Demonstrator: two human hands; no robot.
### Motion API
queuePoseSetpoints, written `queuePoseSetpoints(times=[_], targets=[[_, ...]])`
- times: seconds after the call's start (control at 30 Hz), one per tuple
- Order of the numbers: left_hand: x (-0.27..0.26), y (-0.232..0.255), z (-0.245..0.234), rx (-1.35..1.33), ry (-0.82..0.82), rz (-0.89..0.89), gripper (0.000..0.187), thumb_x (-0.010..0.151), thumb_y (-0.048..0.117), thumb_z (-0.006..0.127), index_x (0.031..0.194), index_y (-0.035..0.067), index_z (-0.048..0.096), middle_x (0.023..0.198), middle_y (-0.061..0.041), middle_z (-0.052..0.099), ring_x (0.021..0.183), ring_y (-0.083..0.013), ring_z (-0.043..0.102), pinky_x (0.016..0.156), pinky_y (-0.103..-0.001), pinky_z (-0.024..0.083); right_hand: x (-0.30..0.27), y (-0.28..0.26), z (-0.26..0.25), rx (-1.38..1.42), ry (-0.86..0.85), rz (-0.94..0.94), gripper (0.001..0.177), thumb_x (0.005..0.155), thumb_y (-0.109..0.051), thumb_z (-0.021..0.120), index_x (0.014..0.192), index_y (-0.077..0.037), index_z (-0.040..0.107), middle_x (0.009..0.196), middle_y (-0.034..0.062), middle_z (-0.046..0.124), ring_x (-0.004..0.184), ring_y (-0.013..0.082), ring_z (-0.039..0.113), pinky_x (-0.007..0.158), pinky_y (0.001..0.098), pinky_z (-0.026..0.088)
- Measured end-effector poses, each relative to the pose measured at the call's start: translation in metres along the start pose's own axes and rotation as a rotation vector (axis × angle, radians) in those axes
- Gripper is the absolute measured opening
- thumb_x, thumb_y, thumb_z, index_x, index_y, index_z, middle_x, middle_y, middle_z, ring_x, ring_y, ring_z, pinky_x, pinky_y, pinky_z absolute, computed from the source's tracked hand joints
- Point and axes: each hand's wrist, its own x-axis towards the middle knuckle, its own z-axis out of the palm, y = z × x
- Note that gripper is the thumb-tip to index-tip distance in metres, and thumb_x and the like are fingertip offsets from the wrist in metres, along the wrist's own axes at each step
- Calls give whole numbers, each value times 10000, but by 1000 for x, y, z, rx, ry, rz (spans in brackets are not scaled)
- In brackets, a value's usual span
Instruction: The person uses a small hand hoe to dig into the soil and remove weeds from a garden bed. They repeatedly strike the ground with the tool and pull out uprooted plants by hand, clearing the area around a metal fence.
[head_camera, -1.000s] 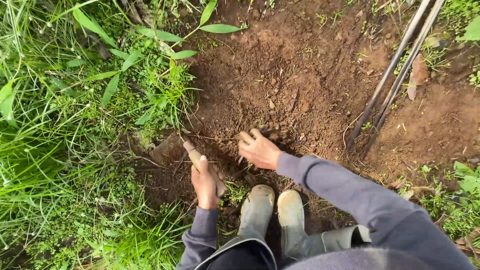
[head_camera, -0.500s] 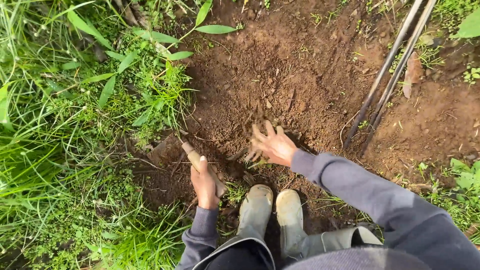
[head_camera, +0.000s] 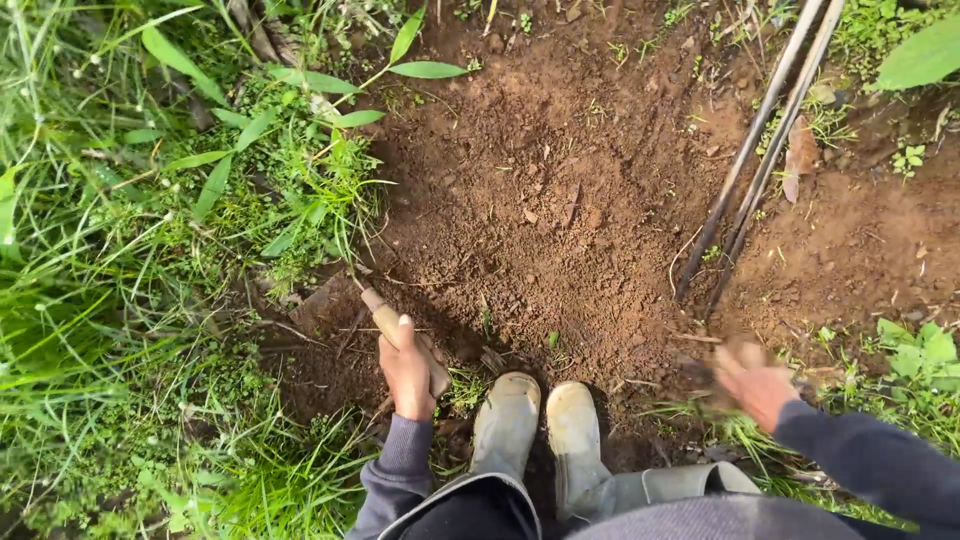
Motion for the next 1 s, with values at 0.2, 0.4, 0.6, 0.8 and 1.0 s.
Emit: queuePoseSetpoints(times=[0.2,0.4,0.6,0.8,1.0], targets=[[-14,-17,11,172,27,82,276,1029,398,490,1023,124,520,744,-2,597,510,-121,544,448,-291,500,-59,34,-101,843,-737,293,332,1050,-464,513,1028,-251,766,926,-136,738,692,-72,674,599,42,590],[-15,-15,9,388,-97,280,366,997,450,503,1151,118,492,861,-20,595,602,-114,526,518,-299,514,-22,36,-125,639,-458,3,691,987,-791,419,1392,-236,492,1398,-6,495,1296,144,538,1066,315,537],[36,11,38,732,-269,798,588,1057,480,349,1367,-6,463,805,-131,738,516,-222,705,430,-374,637,-20,56,-146,872,-213,155,696,980,-724,403,1575,-377,304,1646,-4,308,1514,221,381,1256,521,350],[118,92,79,948,-203,958,381,1109,400,310,1159,59,474,623,-4,547,379,-115,443,283,-296,419,-8,45,-105,971,-94,203,618,1005,-637,396,1537,-322,397,1495,35,525,1281,158,640,1059,343,629],[205,129,51,1098,96,844,546,1084,574,251,1192,75,444,587,5,548,376,-161,491,304,-327,440,17,24,-42,1039,-125,183,696,974,-677,453,1531,-262,414,1549,43,503,1391,209,582,1143,431,530]])
